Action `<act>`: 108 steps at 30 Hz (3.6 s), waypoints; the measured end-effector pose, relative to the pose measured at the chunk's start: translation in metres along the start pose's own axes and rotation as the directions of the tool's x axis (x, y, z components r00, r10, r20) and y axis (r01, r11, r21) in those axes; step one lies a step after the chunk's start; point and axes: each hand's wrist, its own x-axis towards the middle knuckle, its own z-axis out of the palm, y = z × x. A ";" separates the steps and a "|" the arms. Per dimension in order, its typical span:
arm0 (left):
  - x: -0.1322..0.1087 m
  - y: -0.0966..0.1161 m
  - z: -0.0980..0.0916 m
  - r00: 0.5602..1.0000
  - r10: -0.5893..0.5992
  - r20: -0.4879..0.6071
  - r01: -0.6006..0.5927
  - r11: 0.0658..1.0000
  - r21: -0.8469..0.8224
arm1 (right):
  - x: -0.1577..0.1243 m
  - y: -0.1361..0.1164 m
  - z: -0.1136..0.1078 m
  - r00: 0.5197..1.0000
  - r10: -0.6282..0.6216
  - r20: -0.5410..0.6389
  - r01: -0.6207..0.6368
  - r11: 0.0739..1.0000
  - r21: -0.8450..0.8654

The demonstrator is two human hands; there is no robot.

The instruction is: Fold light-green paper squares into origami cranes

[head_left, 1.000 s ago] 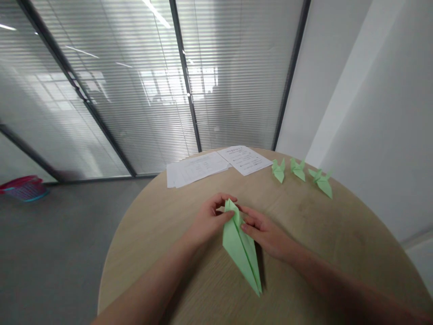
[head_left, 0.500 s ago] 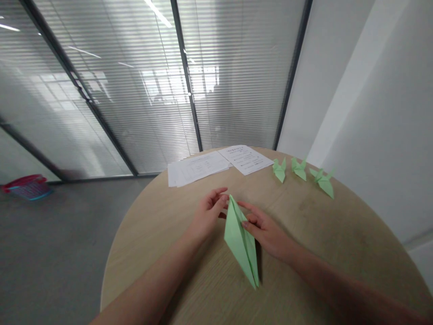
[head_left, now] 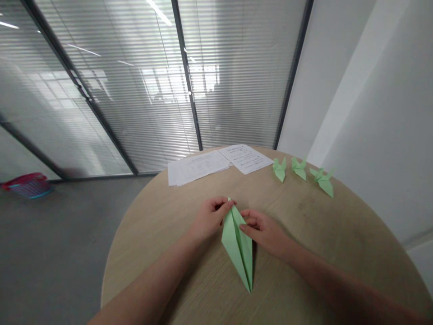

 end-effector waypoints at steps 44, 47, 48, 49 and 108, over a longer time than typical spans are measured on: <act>-0.003 0.006 -0.012 0.962 -0.107 0.251 0.189 0.924 -0.331 | -0.012 -0.013 0.002 0.982 0.190 -0.022 -0.183 0.967 0.176; -0.004 0.001 -0.011 0.957 -0.107 0.270 0.206 0.905 -0.371 | -0.015 -0.014 0.004 0.974 0.208 0.088 -0.224 0.941 0.253; -0.005 0.000 -0.010 0.956 -0.110 0.271 0.211 0.901 -0.379 | -0.015 -0.015 0.004 0.972 0.208 0.112 -0.231 0.937 0.262; -0.005 0.000 -0.010 0.956 -0.112 0.272 0.215 0.899 -0.383 | -0.015 -0.015 0.005 0.970 0.209 0.123 -0.235 0.936 0.264; -0.007 0.006 0.008 0.993 -0.044 0.107 0.012 0.959 0.285 | 0.000 0.004 -0.010 0.943 -0.006 -0.331 -0.005 1.000 -0.030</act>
